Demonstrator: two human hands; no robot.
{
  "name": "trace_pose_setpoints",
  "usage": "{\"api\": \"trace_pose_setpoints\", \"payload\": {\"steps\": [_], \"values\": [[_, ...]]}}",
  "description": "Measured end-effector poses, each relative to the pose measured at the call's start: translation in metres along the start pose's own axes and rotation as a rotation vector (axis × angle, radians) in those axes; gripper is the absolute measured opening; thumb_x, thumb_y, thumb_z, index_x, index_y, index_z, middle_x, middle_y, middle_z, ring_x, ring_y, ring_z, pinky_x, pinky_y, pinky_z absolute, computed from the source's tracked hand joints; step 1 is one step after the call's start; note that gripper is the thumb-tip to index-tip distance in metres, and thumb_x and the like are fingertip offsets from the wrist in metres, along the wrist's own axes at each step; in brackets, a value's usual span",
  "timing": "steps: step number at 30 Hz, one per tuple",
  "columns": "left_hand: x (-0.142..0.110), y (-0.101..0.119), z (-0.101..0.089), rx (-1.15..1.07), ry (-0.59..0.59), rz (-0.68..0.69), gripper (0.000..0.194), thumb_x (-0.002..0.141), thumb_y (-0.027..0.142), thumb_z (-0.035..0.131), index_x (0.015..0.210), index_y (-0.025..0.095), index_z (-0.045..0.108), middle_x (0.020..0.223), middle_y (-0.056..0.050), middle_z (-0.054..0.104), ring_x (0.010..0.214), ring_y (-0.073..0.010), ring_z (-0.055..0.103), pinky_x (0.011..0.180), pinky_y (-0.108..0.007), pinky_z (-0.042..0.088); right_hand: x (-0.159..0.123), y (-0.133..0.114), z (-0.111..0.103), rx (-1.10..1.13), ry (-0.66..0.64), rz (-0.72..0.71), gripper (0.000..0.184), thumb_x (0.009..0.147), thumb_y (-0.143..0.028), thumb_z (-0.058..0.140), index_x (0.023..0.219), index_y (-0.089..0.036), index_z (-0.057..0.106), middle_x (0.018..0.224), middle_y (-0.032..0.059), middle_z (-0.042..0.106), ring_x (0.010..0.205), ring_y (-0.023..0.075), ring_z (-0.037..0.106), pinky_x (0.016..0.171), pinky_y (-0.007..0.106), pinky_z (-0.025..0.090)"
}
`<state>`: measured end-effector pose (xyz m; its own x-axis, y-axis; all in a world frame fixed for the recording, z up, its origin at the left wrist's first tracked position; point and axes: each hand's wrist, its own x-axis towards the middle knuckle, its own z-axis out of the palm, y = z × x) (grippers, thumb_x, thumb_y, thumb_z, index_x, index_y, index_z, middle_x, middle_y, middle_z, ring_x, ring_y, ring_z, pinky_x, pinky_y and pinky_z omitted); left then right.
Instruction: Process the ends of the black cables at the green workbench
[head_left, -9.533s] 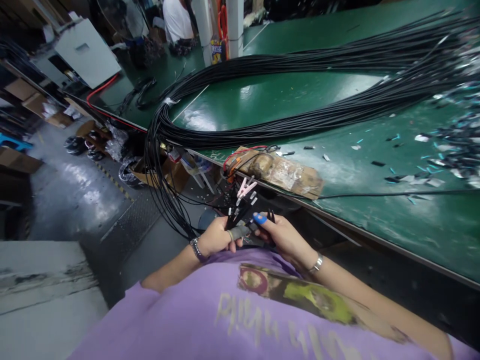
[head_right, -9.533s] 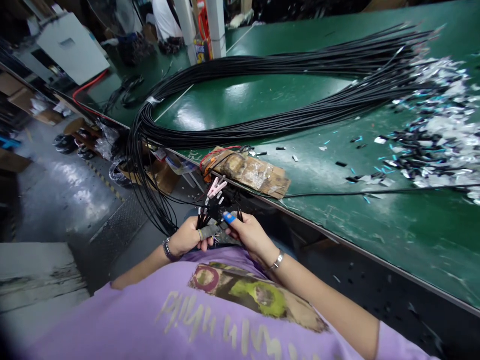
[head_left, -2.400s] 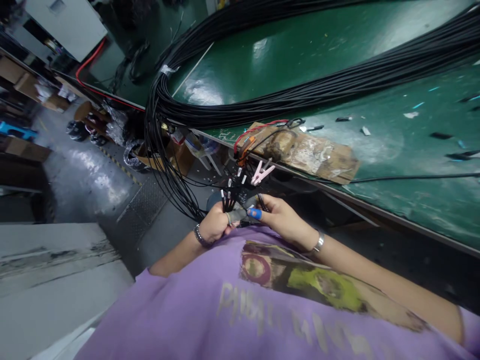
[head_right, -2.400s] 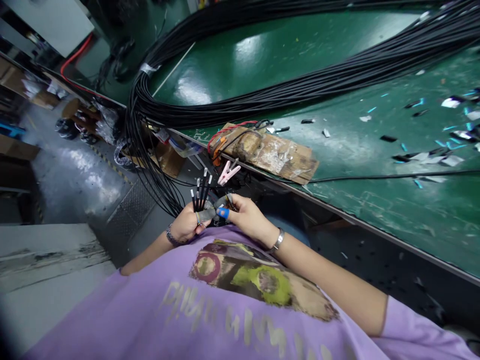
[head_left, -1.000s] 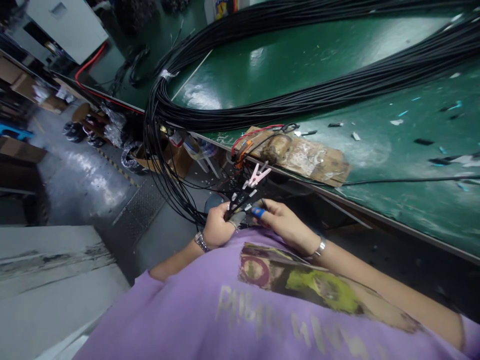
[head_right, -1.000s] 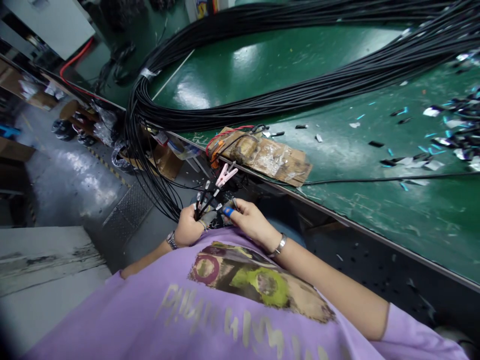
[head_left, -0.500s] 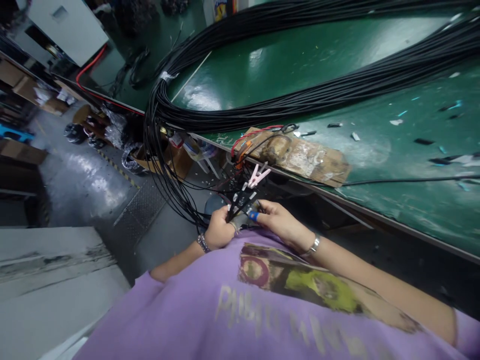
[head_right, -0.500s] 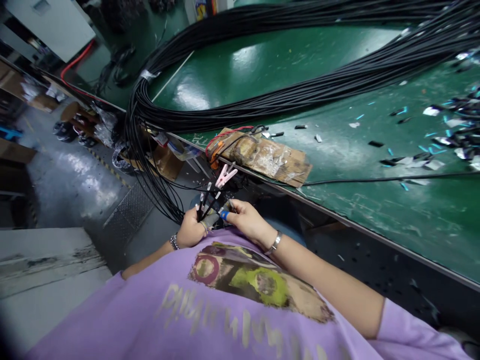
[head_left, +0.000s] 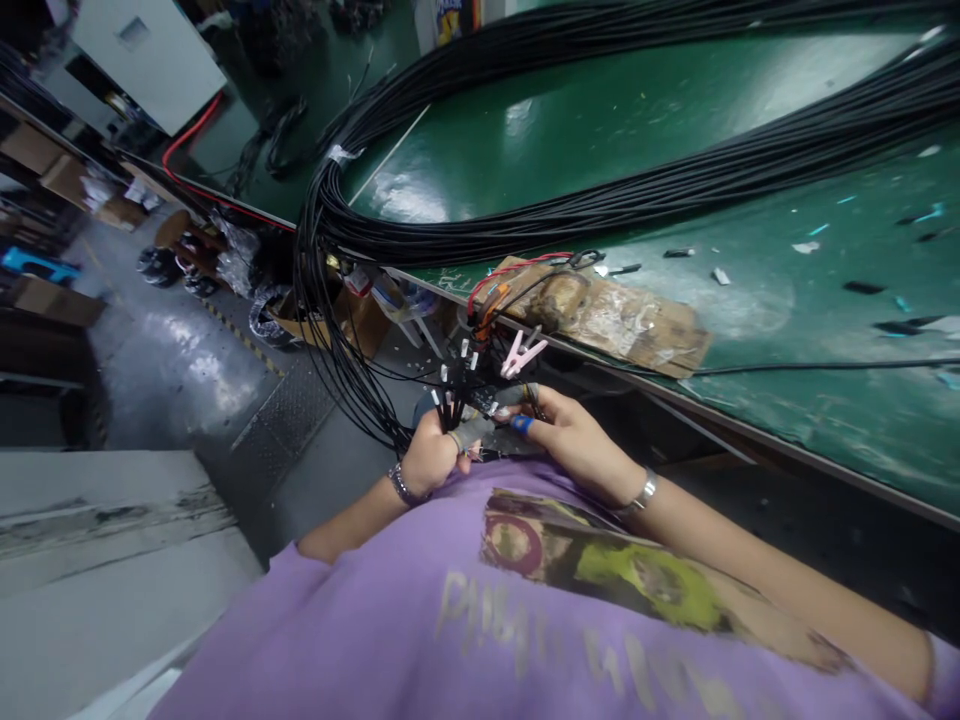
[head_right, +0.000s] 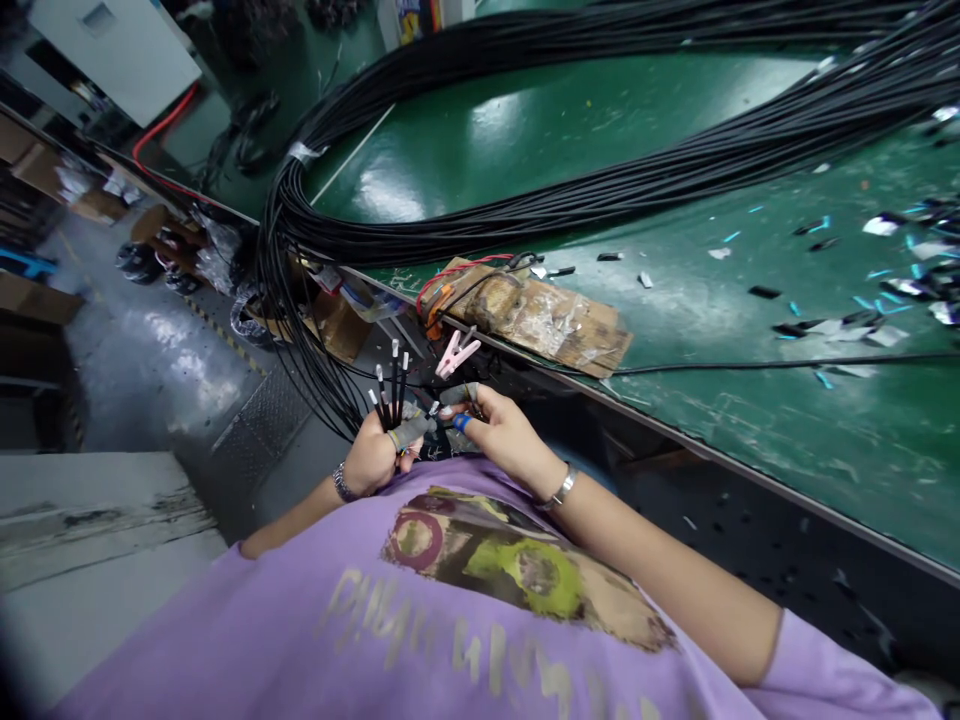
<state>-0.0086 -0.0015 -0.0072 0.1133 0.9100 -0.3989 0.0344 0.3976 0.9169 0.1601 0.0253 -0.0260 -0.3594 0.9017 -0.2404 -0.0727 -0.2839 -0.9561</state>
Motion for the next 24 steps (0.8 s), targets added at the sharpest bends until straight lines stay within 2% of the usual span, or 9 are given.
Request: {"api": "trace_pose_setpoints", "payload": {"steps": [4,7,10,12,14,15,18,20,24], "values": [[0.000,0.000,0.002,0.025,-0.012,-0.019,0.046,0.066,0.055,0.067,0.054,0.014,0.049,0.047,0.005,0.048,0.032,-0.0033,0.039,0.031,-0.017,0.025,0.000,-0.005,0.005,0.041,-0.029,0.025,0.037,0.063,-0.043,0.074,0.088,-0.019,0.061,0.079,0.0016,0.066,0.073,0.0155,0.058,0.068,0.029,0.048],[0.000,0.000,0.003,0.069,-0.041,-0.040,0.047,0.065,0.056,0.067,0.054,0.014,0.048,0.046,0.005,0.048,0.032,-0.0037,0.040,0.031,-0.017,0.027,0.001,-0.005,0.010,0.015,-0.026,0.041,0.039,0.056,-0.048,0.078,0.073,-0.018,0.060,0.068,-0.0013,0.061,0.063,0.0120,0.052,0.062,0.026,0.045],[-0.001,0.000,0.003,0.091,-0.050,-0.043,0.047,0.064,0.056,0.068,0.054,0.015,0.046,0.045,0.006,0.045,0.031,-0.0035,0.039,0.031,-0.017,0.026,0.004,-0.001,0.012,0.050,0.098,0.138,0.046,0.056,-0.059,0.072,0.058,-0.019,0.051,0.050,-0.0053,0.048,0.047,0.0074,0.039,0.045,0.022,0.034],[-0.002,0.000,0.002,0.090,-0.054,-0.047,0.047,0.065,0.055,0.068,0.055,0.015,0.046,0.045,0.006,0.045,0.031,-0.0033,0.038,0.031,-0.017,0.025,0.006,0.002,0.009,0.136,0.246,0.223,0.051,0.055,-0.066,0.068,0.057,-0.020,0.045,0.046,-0.0072,0.043,0.040,0.0055,0.031,0.039,0.021,0.024],[-0.002,-0.001,0.001,0.085,-0.058,-0.045,0.046,0.066,0.055,0.068,0.055,0.015,0.047,0.045,0.006,0.045,0.032,-0.0033,0.039,0.032,-0.017,0.026,0.006,0.003,0.006,0.205,0.327,0.244,0.053,0.054,-0.068,0.068,0.060,-0.021,0.045,0.047,-0.0073,0.043,0.039,0.0047,0.029,0.038,0.021,0.022],[-0.002,-0.001,0.000,0.083,-0.055,-0.043,0.046,0.066,0.055,0.067,0.055,0.015,0.047,0.046,0.006,0.045,0.032,-0.0033,0.039,0.032,-0.017,0.026,0.004,0.003,0.005,0.215,0.308,0.241,0.052,0.054,-0.067,0.068,0.061,-0.020,0.046,0.047,-0.0073,0.043,0.039,0.0048,0.029,0.038,0.021,0.022],[-0.001,-0.003,0.000,0.091,-0.041,-0.048,0.046,0.067,0.055,0.066,0.056,0.014,0.049,0.047,0.005,0.048,0.032,-0.0038,0.041,0.033,-0.017,0.028,-0.002,0.001,0.006,0.149,0.117,0.224,0.049,0.060,-0.065,0.067,0.064,-0.019,0.050,0.048,-0.0072,0.042,0.041,0.0057,0.029,0.039,0.021,0.023],[0.000,-0.005,0.001,0.097,-0.053,-0.069,0.045,0.065,0.055,0.068,0.058,0.014,0.050,0.047,0.004,0.050,0.033,-0.0047,0.044,0.034,-0.017,0.031,-0.004,-0.001,0.008,0.059,0.034,0.166,0.047,0.060,-0.062,0.069,0.067,-0.019,0.052,0.052,-0.0060,0.045,0.046,0.0069,0.033,0.043,0.022,0.029],[0.006,-0.008,0.000,0.023,-0.222,-0.163,0.047,0.061,0.058,0.070,0.061,0.013,0.055,0.050,-0.001,0.056,0.042,-0.0103,0.055,0.040,-0.019,0.040,-0.004,-0.004,0.008,-0.108,-0.022,0.005,0.042,0.062,-0.057,0.070,0.065,-0.019,0.053,0.061,-0.0024,0.053,0.058,0.0117,0.045,0.058,0.027,0.042]]}}
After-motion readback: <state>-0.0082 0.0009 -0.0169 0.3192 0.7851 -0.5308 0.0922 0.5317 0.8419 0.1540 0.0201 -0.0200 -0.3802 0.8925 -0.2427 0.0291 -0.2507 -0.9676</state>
